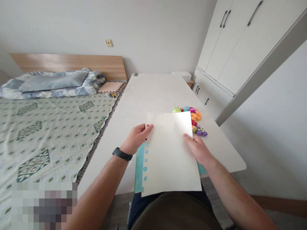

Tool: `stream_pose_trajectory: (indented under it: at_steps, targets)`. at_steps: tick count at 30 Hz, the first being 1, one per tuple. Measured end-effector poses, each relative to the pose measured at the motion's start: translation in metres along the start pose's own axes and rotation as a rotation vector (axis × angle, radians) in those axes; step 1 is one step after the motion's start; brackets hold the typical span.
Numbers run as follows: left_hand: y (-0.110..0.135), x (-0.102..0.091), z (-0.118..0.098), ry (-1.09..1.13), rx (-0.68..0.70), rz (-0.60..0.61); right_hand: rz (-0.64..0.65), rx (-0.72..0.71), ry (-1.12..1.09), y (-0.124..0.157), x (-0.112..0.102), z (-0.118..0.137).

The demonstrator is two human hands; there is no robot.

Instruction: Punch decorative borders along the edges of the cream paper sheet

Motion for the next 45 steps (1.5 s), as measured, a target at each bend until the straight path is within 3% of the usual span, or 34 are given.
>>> stream_pose_trajectory:
  at_steps: [8, 14, 19, 23, 27, 32, 45]
  targets:
    - [-0.020, 0.001, 0.011, -0.005, -0.028, -0.051, 0.009, -0.168, 0.360, -0.008, 0.005, 0.020]
    - [-0.014, -0.001, 0.023, 0.031, -0.073, -0.081, -0.163, -0.247, 0.601, -0.021, -0.021, 0.043]
    - [-0.017, -0.005, 0.033, 0.038, -0.076, -0.100, -0.365, -0.326, 0.613, -0.058, -0.053, 0.077]
    - [-0.021, -0.007, 0.040, 0.030, -0.084, -0.071, -0.535, -0.395, 0.628, -0.091, -0.071, 0.091]
    - [-0.022, -0.008, 0.045, 0.001, -0.100, -0.067, -0.623, -0.507, 0.636, -0.108, -0.078, 0.084]
    - [-0.023, -0.008, 0.048, -0.006, -0.132, -0.052, -0.703, -0.601, 0.623, -0.106, -0.082, 0.066]
    - [-0.024, -0.008, 0.051, -0.022, -0.157, -0.024, -0.613, -0.640, 0.746, -0.097, -0.064, 0.068]
Point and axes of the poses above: each hand's wrist, its own y-axis away from the middle knuckle, its own x-axis out of the palm, z = x × y, the point moved 6 cm from there along -y, towards the middle knuckle, and after that the axes turned 8 degrees about x, right-handed, at the moved point
